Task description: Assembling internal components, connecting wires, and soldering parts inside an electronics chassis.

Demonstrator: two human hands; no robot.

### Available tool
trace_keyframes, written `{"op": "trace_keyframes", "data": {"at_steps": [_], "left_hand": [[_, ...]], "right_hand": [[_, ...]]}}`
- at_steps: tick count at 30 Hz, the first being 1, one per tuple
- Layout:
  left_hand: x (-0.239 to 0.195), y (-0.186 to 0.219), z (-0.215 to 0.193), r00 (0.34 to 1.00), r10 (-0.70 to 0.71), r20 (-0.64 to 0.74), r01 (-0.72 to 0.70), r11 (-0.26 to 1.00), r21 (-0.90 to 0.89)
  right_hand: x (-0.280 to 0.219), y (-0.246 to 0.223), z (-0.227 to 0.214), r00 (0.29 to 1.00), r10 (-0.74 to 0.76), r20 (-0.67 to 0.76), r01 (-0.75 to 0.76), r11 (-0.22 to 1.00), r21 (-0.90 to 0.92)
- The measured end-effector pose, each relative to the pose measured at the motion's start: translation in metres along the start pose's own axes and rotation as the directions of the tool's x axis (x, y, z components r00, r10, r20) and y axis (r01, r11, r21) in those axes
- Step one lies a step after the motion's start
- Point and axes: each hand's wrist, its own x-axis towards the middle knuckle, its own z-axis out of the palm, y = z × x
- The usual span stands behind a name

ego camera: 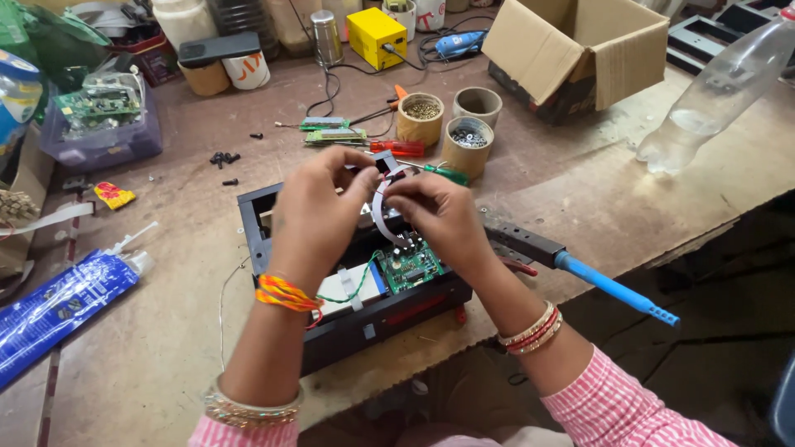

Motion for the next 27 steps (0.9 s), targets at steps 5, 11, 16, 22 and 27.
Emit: {"op": "trace_keyframes", "data": {"at_steps": [5,11,16,22,27], "left_hand": [[-0.001,0.016,-0.026,0.998,0.061,-0.035,-0.068,0.953,-0.296],[-0.007,-0.060,0.040,0.994,-0.056,-0.091,0.032,0.970,-0.241],[-0.008,-0.056,0.072,0.945,-0.177,0.274,0.326,0.521,-0.789],[-0.013,-0.051,0.070,0.952,-0.168,0.256,0.305,0.441,-0.844],[-0.013,-0.047,0.069,0.984,-0.077,0.160,0.177,0.408,-0.895]], "right_hand": [[0.004,0.009,-0.002,0.974,-0.226,0.012,0.218,0.924,-0.313],[0.008,0.020,-0.011,0.989,0.132,-0.062,-0.099,0.918,0.384],[0.005,0.020,-0.012,0.986,0.128,0.111,-0.158,0.932,0.327],[0.002,0.012,-0.017,0.982,0.160,0.105,-0.190,0.868,0.459],[0.000,0.006,-0.014,0.988,0.148,0.049,-0.156,0.945,0.287]]}}
